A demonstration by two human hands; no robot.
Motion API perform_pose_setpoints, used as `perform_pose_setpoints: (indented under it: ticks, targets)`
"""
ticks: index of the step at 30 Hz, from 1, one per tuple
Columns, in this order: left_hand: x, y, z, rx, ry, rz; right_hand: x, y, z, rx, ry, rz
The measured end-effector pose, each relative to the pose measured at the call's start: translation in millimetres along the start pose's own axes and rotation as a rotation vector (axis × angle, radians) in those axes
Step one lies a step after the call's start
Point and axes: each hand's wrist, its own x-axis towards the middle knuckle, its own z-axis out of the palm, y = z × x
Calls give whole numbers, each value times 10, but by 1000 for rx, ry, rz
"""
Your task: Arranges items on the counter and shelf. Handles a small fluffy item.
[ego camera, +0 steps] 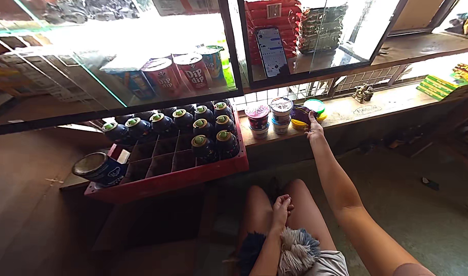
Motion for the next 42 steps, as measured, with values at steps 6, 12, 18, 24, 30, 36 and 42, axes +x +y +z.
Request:
perform_pose_setpoints:
  ticks: [6, 12, 18, 24, 30, 36, 42]
  targets:
    - [-15, 8, 0, -17, 3, -5, 70, 8, -51, 56, -13, 27]
    - [-21, 0, -3, -10, -4, -1, 39, -28, -48, 114, -41, 63]
    - [-24, 1, 12, -21, -1, -2, -30, -122, -23, 128, -77, 88]
    - [-14, -4, -11, -10, -4, 1, -56, -88, -70, 89, -141, 103]
    - [-7, 4, -6, -7, -4, 15, -46, -18, -47, 71, -155, 118]
    - [-39, 4, -14, -19, 0, 6, 32, 65, -82, 16, -179, 65]
    - [-20, -28, -8, -32, -3, 6, 30, 72, -119, -36, -205, 37]
